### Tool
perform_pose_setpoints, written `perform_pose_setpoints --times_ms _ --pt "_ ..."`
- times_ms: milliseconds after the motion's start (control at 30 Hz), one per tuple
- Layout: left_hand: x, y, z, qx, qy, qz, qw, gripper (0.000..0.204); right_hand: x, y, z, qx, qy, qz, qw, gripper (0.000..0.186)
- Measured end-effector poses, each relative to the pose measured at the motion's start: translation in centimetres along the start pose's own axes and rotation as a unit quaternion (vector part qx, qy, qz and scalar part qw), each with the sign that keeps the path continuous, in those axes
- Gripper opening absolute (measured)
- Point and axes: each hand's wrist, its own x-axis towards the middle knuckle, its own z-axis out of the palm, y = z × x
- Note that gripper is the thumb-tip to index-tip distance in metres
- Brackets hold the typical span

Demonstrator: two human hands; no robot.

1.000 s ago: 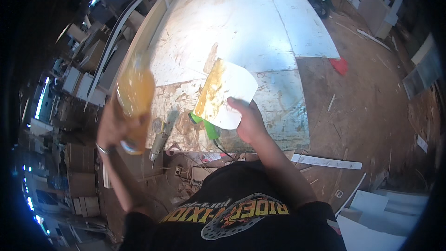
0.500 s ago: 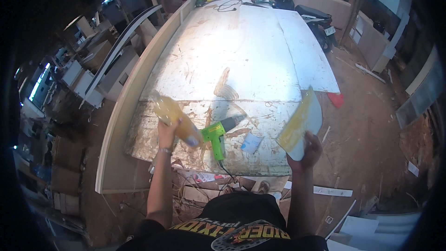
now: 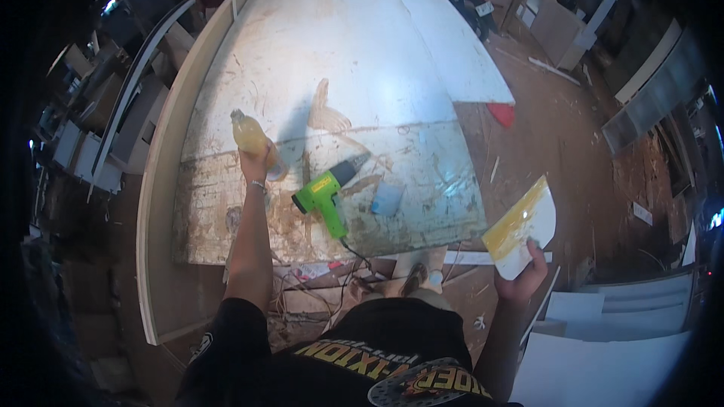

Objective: The person applies a liquid substance from a bottle onto a white plastic applicator and rubs it onto a wooden surface, then uses a heat gun to dry the area before sanding a small piece of wood with sandpaper.

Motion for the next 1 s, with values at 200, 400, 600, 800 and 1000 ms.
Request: perform_pose_setpoints --times_ms 200,400,600,800,1000 --pt "0.2 -0.8 -2.3 0.062 0.012 -0.084 0.995 0.072 1.2 1.0 1.1 0.004 -0.003 0.029 1.0 0.047" --pt "-12.5 5.1 3.0 0.223 0.14 0.101 0.959 0.045 7.0 2.3 -0.8 -0.023 -0.014 0.114 0.993 0.048" --pt "-27.3 6.7 14.7 0.43 -0.384 0.033 0.817 0.06 14.6 3.1 -0.3 -0.005 -0.025 0.196 0.98 0.057" --pt "-29.2 4.5 19.0 0.444 -0.362 -0.025 0.819 0.063 20.6 1.0 -3.5 -0.003 -0.082 0.256 0.963 0.061" --pt "-28.9 3.2 20.0 0.324 -0.239 -0.116 0.908 0.066 25.8 -0.1 -6.1 -0.024 -0.111 0.336 0.935 0.06"
